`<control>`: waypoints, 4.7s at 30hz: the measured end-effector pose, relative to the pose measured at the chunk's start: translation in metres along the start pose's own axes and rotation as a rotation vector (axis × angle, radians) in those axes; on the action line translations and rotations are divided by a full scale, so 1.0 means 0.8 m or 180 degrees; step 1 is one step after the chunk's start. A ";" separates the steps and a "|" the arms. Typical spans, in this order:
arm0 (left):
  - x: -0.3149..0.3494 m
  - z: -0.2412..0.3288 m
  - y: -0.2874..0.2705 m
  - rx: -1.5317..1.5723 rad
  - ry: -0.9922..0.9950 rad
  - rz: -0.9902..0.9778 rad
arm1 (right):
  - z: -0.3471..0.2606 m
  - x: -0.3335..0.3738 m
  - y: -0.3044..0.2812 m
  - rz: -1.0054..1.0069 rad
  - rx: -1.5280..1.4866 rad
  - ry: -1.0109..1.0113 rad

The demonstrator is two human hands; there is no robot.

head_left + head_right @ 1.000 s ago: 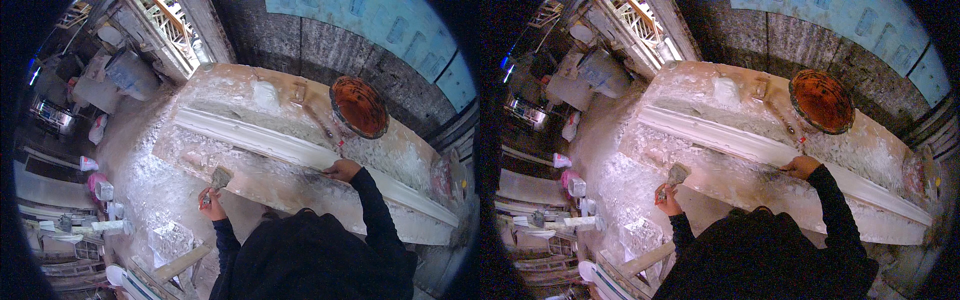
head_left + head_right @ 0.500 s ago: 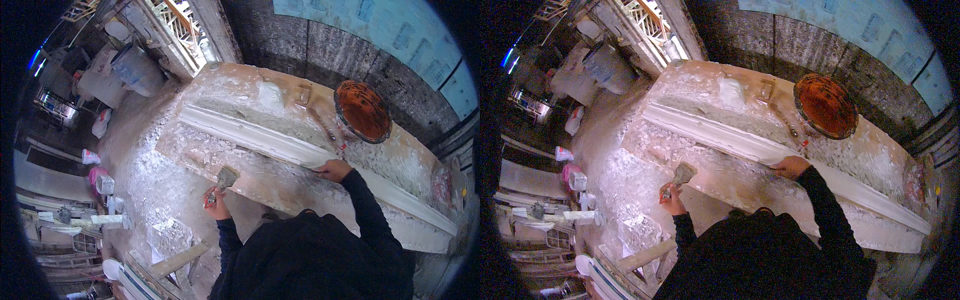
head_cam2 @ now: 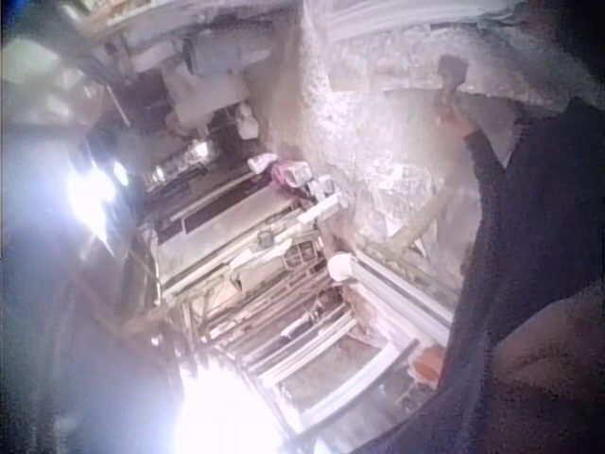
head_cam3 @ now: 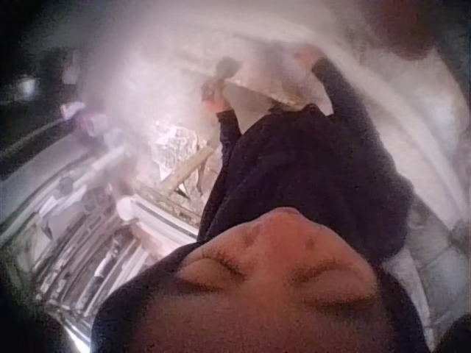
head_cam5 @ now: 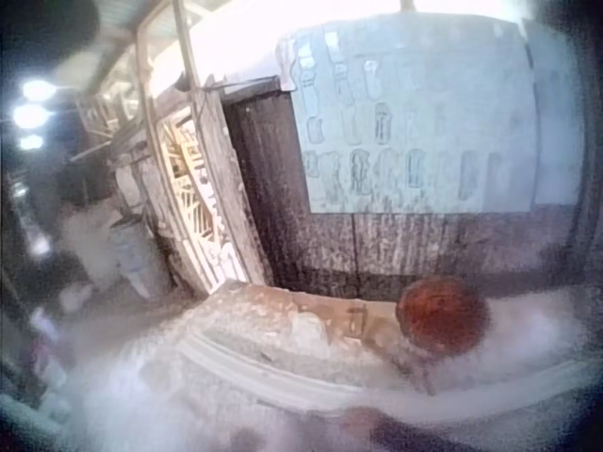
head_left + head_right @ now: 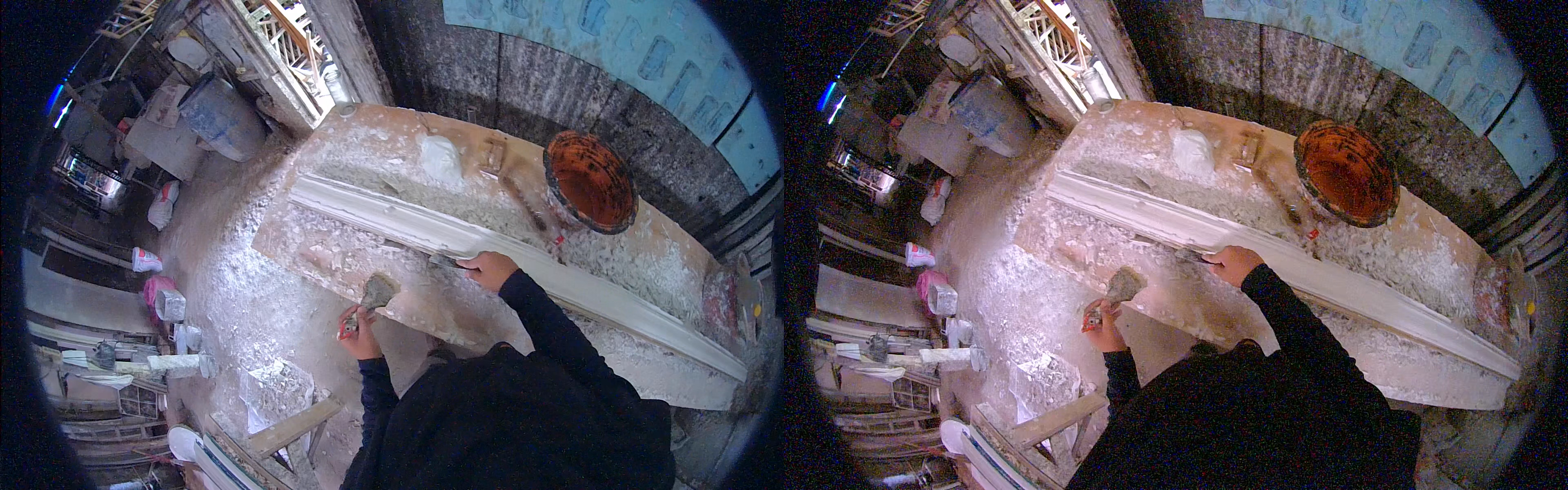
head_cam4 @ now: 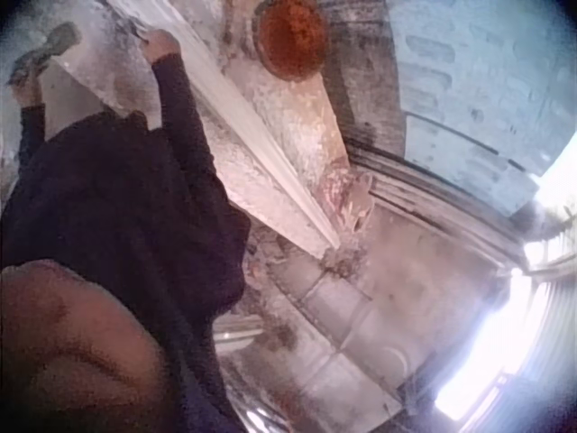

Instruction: The person uses a brush and a scraper to clean dust and debris from a long white molding piece resting on a workbench. The person repeatedly brushes along the grooves and edges, then scrapes off accumulated dust, continuing this cycle along the length of the molding.

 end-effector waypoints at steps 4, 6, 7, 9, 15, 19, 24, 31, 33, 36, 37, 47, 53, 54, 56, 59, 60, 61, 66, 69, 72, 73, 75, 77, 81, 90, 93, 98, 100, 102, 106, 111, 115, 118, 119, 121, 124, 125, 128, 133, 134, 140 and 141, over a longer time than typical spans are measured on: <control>0.002 -0.007 -0.005 -0.0127 -0.0024 -0.0011 | 0.021 0.024 -0.010 -0.0405 0.0197 0.0077; 0.005 -0.011 -0.015 -0.0195 -0.0082 -0.0011 | 0.029 0.035 -0.014 -0.0581 0.0242 0.0151; 0.006 -0.012 -0.021 -0.0221 -0.0106 0.0002 | 0.028 0.036 -0.016 -0.0676 0.0264 0.0193; 0.006 -0.014 -0.025 -0.0166 -0.0190 0.0018 | 0.012 0.025 -0.025 -0.0586 0.0408 0.0175; 0.000 -0.007 -0.030 0.0076 -0.0156 0.0072 | -0.056 -0.071 -0.012 -0.0102 0.0164 0.0021; -0.013 -0.007 -0.027 0.0038 -0.0134 -0.0007 | -0.076 -0.092 -0.012 0.0055 -0.0002 0.0154; -0.030 -0.011 -0.042 0.0104 -0.0210 -0.0070 | -0.027 -0.051 -0.008 -0.0217 0.0118 0.0023; -0.058 -0.018 -0.071 0.0208 -0.0234 -0.0117 | -0.048 -0.064 -0.011 -0.0221 0.0354 0.0119; -0.065 -0.022 -0.071 0.0128 -0.0236 -0.0184 | -0.065 -0.104 -0.002 -0.0101 0.0278 0.0165; -0.073 -0.023 -0.074 0.0009 -0.0226 -0.0251 | -0.102 -0.139 -0.014 0.0016 0.0273 0.0194; -0.075 -0.024 -0.074 -0.0001 -0.0233 -0.0254 | -0.111 -0.143 -0.019 0.0048 0.0248 0.0154; -0.079 -0.026 -0.114 0.0159 -0.0367 -0.0232 | -0.051 -0.074 -0.015 -0.0475 0.0409 0.0241; -0.083 -0.039 -0.117 0.0230 -0.0528 -0.0290 | -0.118 -0.152 -0.021 -0.0312 0.0402 0.0260; -0.086 -0.039 -0.115 0.0197 -0.0499 -0.0317 | -0.131 -0.158 -0.028 -0.0350 0.0277 0.0321; -0.089 -0.040 -0.105 0.0132 -0.0442 -0.0382 | -0.119 -0.168 -0.023 -0.0232 0.0247 0.0158; -0.091 -0.033 -0.098 0.0185 -0.0423 -0.0470 | -0.105 -0.158 -0.016 -0.0249 0.0446 0.0061; -0.092 -0.029 -0.096 0.0147 -0.0397 -0.0486 | -0.098 -0.149 -0.014 -0.0282 0.0560 0.0060; -0.091 -0.026 -0.095 0.0108 -0.0377 -0.0494 | -0.090 -0.137 -0.014 -0.0294 0.0469 -0.0002; -0.086 -0.033 -0.099 0.0157 -0.0516 -0.0401 | -0.081 -0.124 -0.013 -0.0332 0.0452 -0.0035; -0.085 -0.028 -0.094 0.0110 -0.0537 -0.0496 | -0.112 -0.177 -0.004 -0.0151 0.0402 0.0029; -0.085 -0.015 -0.079 0.0168 -0.0470 -0.0523 | -0.144 -0.218 -0.001 0.0255 0.0305 -0.0089; -0.085 -0.013 -0.073 0.0155 -0.0417 -0.0553 | -0.147 -0.222 -0.004 0.0354 0.0277 -0.0070; -0.087 -0.012 -0.068 0.0112 -0.0361 -0.0605 | -0.146 -0.214 -0.007 0.0265 0.0183 -0.0029; -0.089 -0.014 -0.066 0.0052 -0.0354 -0.0662 | -0.135 -0.202 -0.007 0.0146 0.0185 -0.0008; -0.087 -0.024 -0.065 0.0141 -0.0490 -0.0723 | -0.074 -0.129 -0.005 -0.0182 0.0291 0.0036; -0.095 -0.038 -0.041 0.0075 -0.0525 -0.0932 | -0.021 -0.002 -0.011 -0.0189 -0.1260 0.1322; -0.094 -0.022 -0.024 0.0093 -0.0508 -0.1028 | -0.020 -0.042 0.006 0.0125 -0.1053 0.0877; -0.079 -0.014 -0.021 0.0197 -0.0650 -0.1134 | -0.091 -0.156 0.006 -0.0053 -0.0854 0.0700; -0.071 -0.016 -0.015 0.0146 -0.0631 -0.1240 | -0.123 -0.200 0.003 0.0280 -0.0572 0.0531; -0.060 -0.017 -0.004 0.0072 -0.0627 -0.1438 | -0.150 -0.230 0.001 0.0470 -0.0304 0.0475; -0.038 -0.014 0.033 -0.0064 -0.0589 -0.2013 | -0.144 -0.218 -0.022 0.0512 -0.0424 -0.0067; -0.001 -0.029 0.117 0.0422 -0.1274 -0.2689 | -0.053 -0.052 -0.052 0.1103 -0.2614 0.0846; 0.046 -0.019 0.216 0.0305 -0.0721 -0.3232 | 0.010 0.104 -0.042 0.1894 -0.2151 0.1267; 0.086 -0.020 0.279 -0.0260 -0.0196 -0.3641 | 0.040 0.207 -0.004 0.1904 -0.3057 0.1529; 0.099 -0.030 0.295 -0.0367 -0.0553 -0.3678 | 0.048 0.237 0.011 0.2107 -0.3129 0.1669; 0.114 -0.071 0.305 -0.0086 -0.1250 -0.3720 | 0.051 0.282 0.025 0.2184 -0.3238 0.1819; 0.072 -0.103 0.274 -0.0441 0.0373 -0.3415 | 0.059 0.320 0.047 0.2312 -0.3397 0.1942; 0.046 -0.095 0.255 0.0077 -0.0303 -0.3183 | 0.065 0.332 0.054 0.2375 -0.3449 0.1968; -0.043 -0.048 0.189 -0.0165 -0.0317 -0.2231 | 0.071 0.347 0.054 0.2242 -0.3064 0.2119; -0.129 0.000 0.084 -0.1417 0.1282 -0.0865 | 0.095 0.334 0.054 0.1900 -0.2654 0.1902; -0.124 0.005 0.090 -0.1299 0.1140 -0.0815 | 0.104 0.331 0.056 0.1871 -0.2539 0.1865; 0.069 -0.047 0.255 0.0012 -0.0305 -0.2398 | 0.106 0.312 0.043 0.1629 -0.2353 0.1632; 0.114 -0.053 0.283 0.0322 -0.0666 -0.2641 | 0.104 0.308 0.040 0.1576 -0.2307 0.1585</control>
Point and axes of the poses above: each hand's wrist, its own x-axis away from the middle knuckle, its own y-axis out of the palm, z = x × y, the point moved 6 cm from there along -x, towards the middle knuckle, and after that the axes turned 9 degrees about -z, right-handed, at the moved point
